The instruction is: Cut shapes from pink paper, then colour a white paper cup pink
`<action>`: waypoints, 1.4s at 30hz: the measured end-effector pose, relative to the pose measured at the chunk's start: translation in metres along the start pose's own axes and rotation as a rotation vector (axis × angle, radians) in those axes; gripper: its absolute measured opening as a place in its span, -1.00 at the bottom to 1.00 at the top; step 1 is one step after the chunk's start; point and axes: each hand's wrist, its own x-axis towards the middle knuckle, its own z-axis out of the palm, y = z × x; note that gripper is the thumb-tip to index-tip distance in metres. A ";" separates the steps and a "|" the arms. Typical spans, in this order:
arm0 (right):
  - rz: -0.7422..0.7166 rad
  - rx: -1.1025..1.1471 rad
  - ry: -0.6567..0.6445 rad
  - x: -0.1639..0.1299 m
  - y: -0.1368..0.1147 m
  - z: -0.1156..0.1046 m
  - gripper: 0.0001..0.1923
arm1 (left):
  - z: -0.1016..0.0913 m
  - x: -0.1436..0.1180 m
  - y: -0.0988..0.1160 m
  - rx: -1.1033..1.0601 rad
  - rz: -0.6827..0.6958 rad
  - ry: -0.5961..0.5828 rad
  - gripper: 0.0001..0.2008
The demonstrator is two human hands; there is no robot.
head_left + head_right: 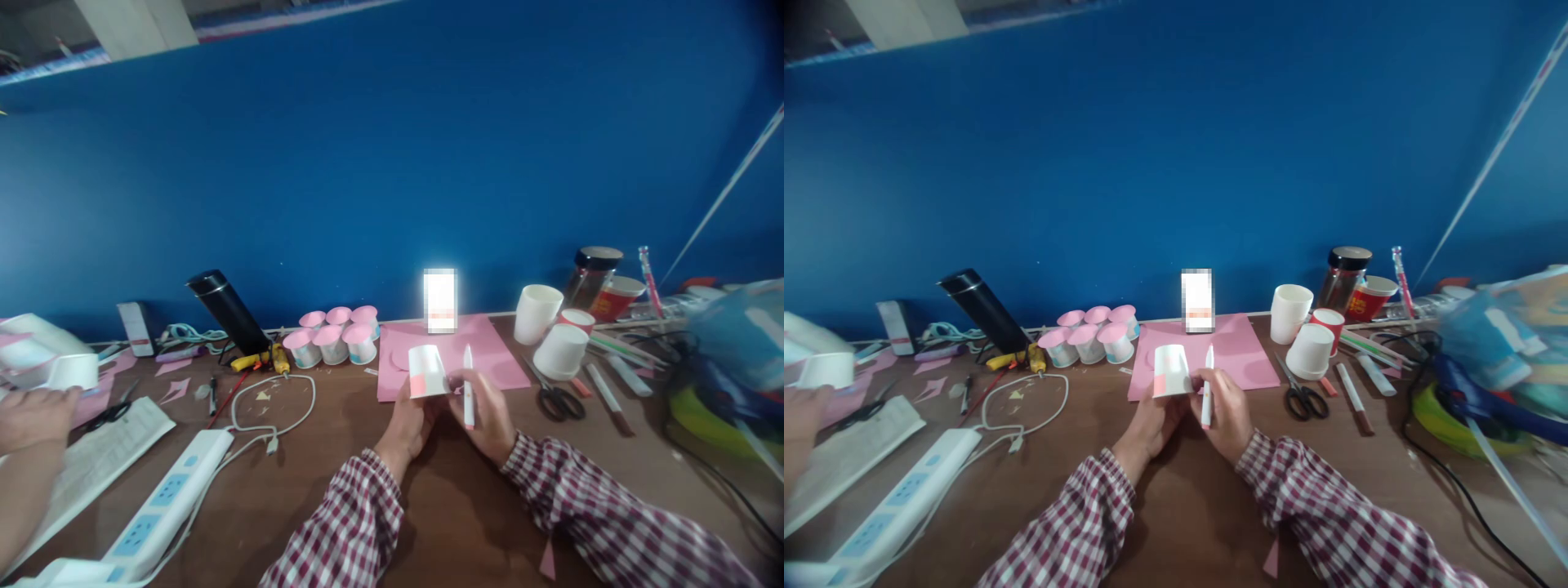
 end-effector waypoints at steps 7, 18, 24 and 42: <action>0.011 0.058 0.006 -0.001 0.001 0.002 -0.80 | -0.007 0.006 -0.006 -0.079 -0.046 -0.003 -0.82; 0.132 0.023 0.167 0.007 0.009 -0.002 -0.82 | -0.003 -0.003 -0.003 -0.023 -0.168 -0.004 -0.70; 0.178 -0.006 0.189 0.010 0.019 -0.003 -0.82 | -0.005 -0.002 -0.009 0.027 -0.165 0.076 -0.74; 0.128 0.064 0.045 0.002 0.013 0.002 -0.86 | -0.005 -0.002 -0.001 -0.280 -0.091 -0.120 -0.59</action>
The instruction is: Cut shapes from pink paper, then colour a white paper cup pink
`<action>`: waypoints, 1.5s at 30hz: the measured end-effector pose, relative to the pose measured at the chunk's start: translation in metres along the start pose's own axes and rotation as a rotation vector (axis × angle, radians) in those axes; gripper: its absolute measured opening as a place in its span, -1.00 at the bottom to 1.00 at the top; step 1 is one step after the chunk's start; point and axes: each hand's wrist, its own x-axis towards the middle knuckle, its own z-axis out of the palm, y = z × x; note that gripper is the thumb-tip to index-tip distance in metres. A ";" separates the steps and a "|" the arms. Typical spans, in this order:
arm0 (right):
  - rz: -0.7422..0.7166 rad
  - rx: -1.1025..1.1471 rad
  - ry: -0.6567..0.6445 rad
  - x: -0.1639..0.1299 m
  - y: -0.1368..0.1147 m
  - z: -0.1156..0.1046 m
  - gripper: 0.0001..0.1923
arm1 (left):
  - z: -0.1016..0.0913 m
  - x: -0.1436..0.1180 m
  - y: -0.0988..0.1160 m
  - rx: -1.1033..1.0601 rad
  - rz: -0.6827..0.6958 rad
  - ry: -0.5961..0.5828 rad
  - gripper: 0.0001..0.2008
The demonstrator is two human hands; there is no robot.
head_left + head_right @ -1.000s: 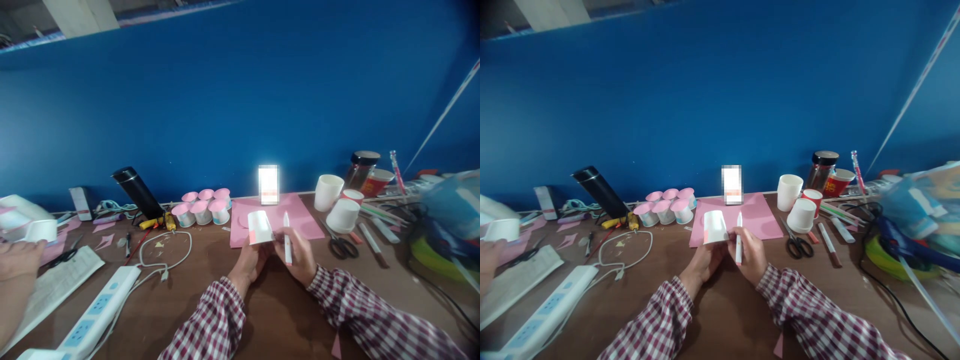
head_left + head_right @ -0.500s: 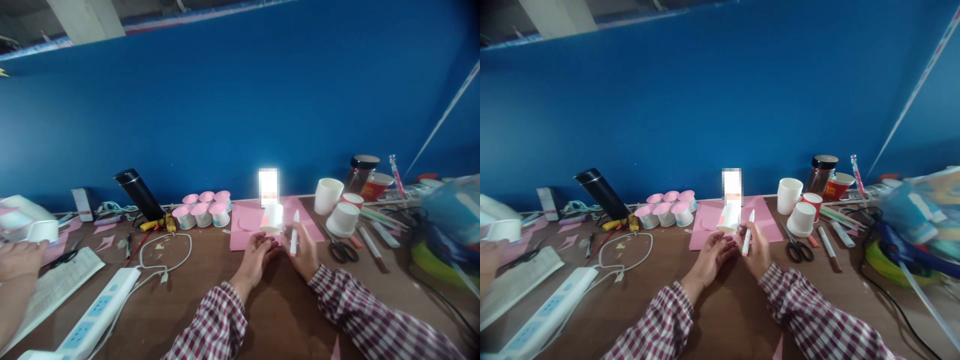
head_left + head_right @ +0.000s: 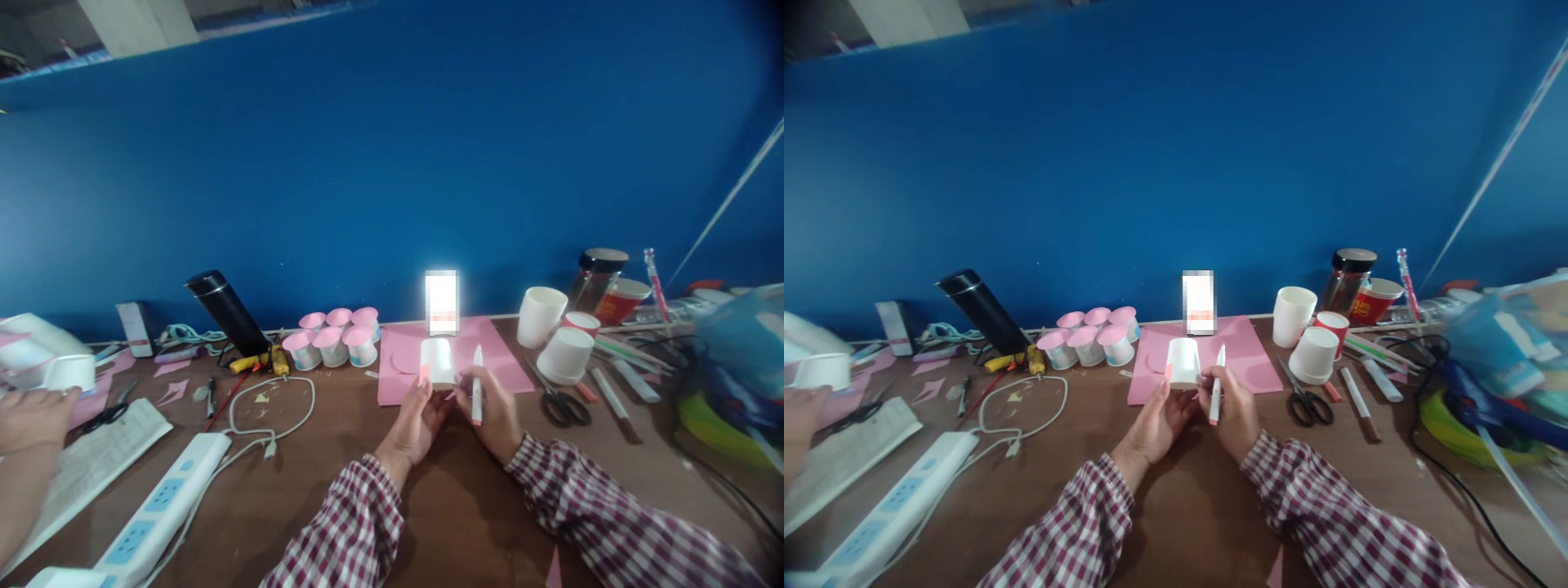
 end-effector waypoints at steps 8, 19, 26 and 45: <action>-0.026 -0.023 -0.046 -0.002 -0.005 -0.001 -0.85 | -0.008 0.008 0.001 -0.081 -0.118 0.137 -0.39; 0.003 0.002 -0.088 0.000 -0.005 0.000 -0.88 | -0.004 0.003 0.004 -0.027 -0.077 0.053 -0.35; 0.025 0.037 -0.046 0.000 -0.007 0.000 -0.78 | -0.005 0.002 0.003 0.017 -0.034 0.013 -0.50; -0.043 0.052 -0.094 0.006 -0.052 -0.021 -0.83 | -0.004 0.006 0.003 0.014 0.033 0.190 -0.33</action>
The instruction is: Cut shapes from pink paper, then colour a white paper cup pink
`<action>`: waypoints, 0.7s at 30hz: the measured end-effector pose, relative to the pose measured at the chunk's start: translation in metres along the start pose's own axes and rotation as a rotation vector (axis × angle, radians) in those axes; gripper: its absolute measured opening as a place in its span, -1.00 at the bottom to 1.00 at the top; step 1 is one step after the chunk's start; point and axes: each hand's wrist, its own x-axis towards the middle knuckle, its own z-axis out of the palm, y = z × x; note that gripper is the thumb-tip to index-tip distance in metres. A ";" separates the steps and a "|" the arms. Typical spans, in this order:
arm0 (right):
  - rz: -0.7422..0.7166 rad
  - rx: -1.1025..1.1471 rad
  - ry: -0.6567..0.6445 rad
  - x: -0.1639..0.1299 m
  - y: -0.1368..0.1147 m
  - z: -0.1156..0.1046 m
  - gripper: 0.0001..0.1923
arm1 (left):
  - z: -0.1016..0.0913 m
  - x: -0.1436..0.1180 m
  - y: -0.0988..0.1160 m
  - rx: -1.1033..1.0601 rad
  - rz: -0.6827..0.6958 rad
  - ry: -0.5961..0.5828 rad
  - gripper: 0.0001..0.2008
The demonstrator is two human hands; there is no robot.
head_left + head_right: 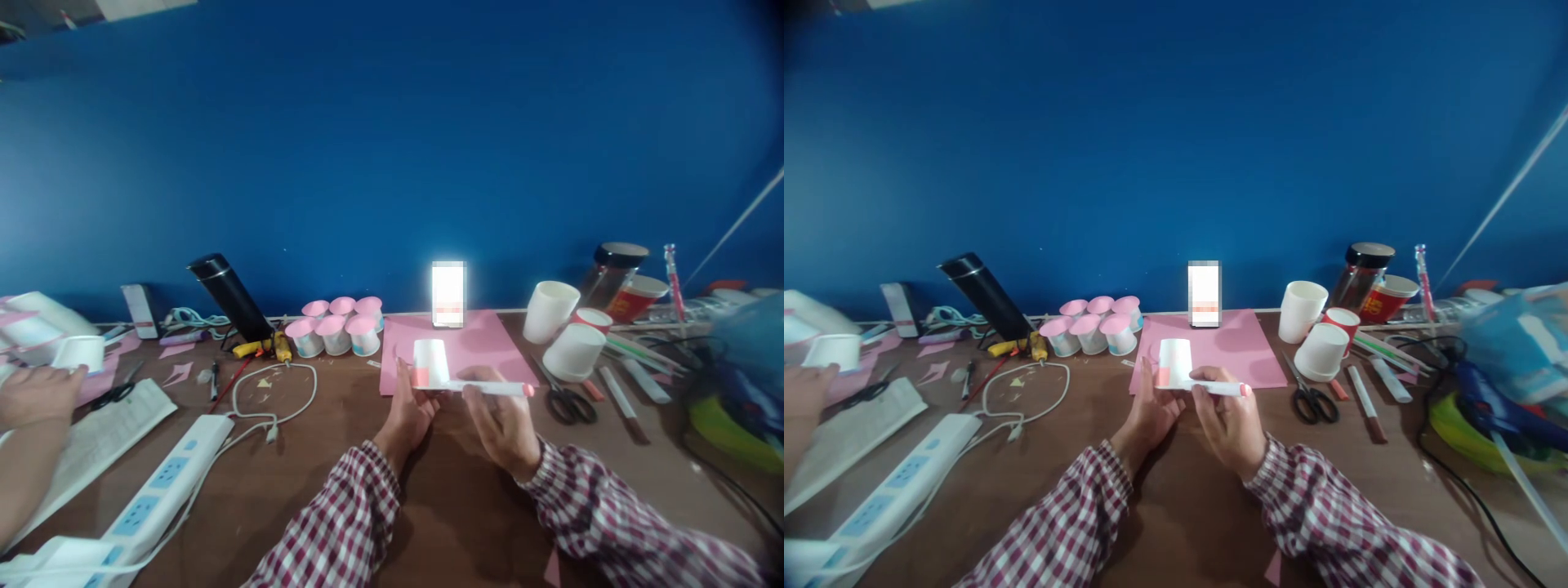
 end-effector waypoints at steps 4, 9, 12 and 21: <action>-0.002 -0.027 -0.032 -0.001 0.002 0.000 -0.84 | 0.000 0.001 -0.003 -0.003 0.029 0.023 -0.35; -0.003 -0.065 -0.050 -0.001 0.001 0.000 -0.84 | 0.003 0.001 -0.003 0.033 0.039 0.052 -0.47; -0.025 -0.076 -0.064 -0.002 0.002 0.002 -0.85 | 0.006 -0.001 -0.001 0.039 0.024 0.080 -0.52; -0.038 -0.094 -0.090 -0.003 0.005 0.003 -0.85 | 0.006 -0.003 -0.001 0.042 0.044 0.068 -0.55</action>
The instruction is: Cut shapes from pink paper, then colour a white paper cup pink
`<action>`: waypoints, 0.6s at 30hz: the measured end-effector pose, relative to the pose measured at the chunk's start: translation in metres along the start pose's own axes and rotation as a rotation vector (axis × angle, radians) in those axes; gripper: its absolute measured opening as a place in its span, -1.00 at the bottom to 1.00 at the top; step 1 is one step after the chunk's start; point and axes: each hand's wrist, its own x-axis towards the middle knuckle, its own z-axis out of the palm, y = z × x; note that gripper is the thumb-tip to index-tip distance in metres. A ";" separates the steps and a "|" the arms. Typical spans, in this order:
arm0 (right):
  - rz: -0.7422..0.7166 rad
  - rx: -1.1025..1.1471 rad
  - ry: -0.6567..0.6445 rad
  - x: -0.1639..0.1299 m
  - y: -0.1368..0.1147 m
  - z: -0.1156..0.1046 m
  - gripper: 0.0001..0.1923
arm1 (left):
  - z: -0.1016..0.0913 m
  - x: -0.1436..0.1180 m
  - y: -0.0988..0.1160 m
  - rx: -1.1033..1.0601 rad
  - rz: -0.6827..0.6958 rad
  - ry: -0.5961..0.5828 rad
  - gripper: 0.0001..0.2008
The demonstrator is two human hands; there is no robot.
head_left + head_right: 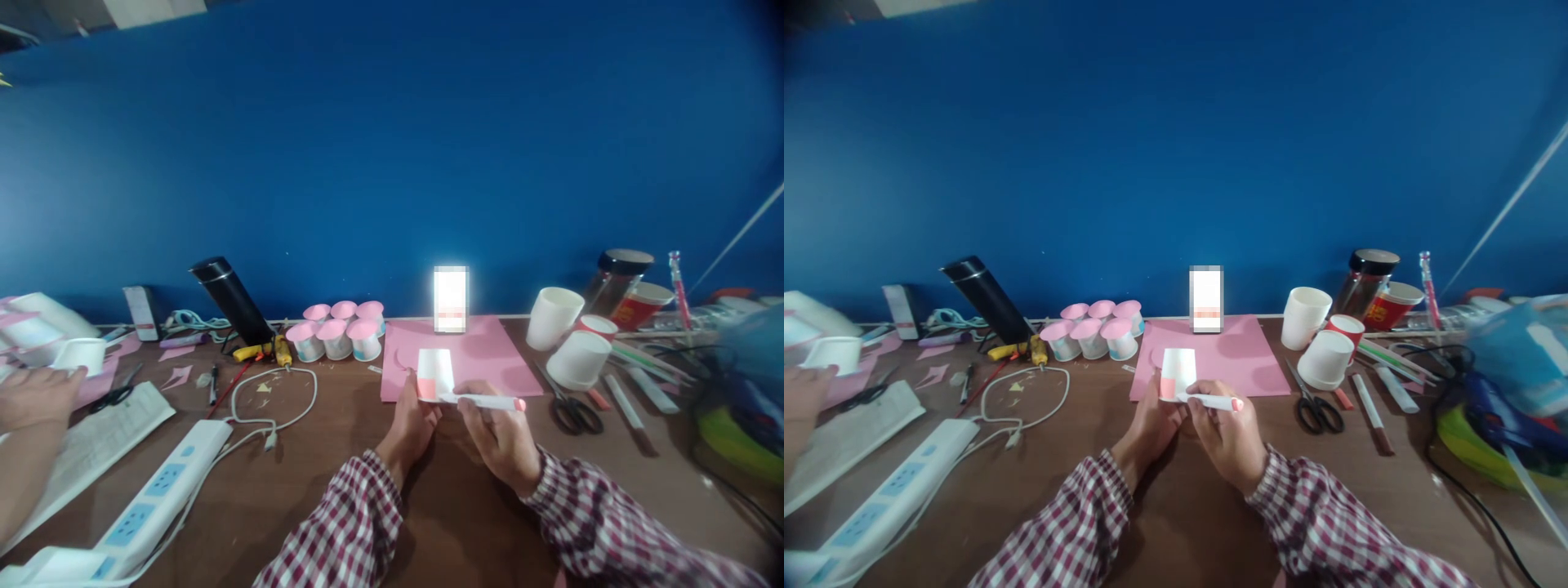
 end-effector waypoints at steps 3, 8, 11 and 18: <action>0.001 -0.016 -0.006 0.000 0.001 0.000 -0.84 | -0.001 0.001 -0.001 0.005 -0.005 0.002 -0.55; 0.005 -0.017 -0.009 -0.001 0.001 0.001 -0.84 | 0.000 0.001 -0.002 0.000 -0.002 -0.035 -0.53; 0.007 -0.019 -0.006 0.000 0.000 0.000 -0.84 | 0.002 -0.001 -0.001 0.021 0.008 -0.026 -0.53; -0.008 -0.025 0.008 0.000 0.000 0.000 -0.85 | 0.001 -0.001 -0.002 0.018 0.010 -0.031 -0.53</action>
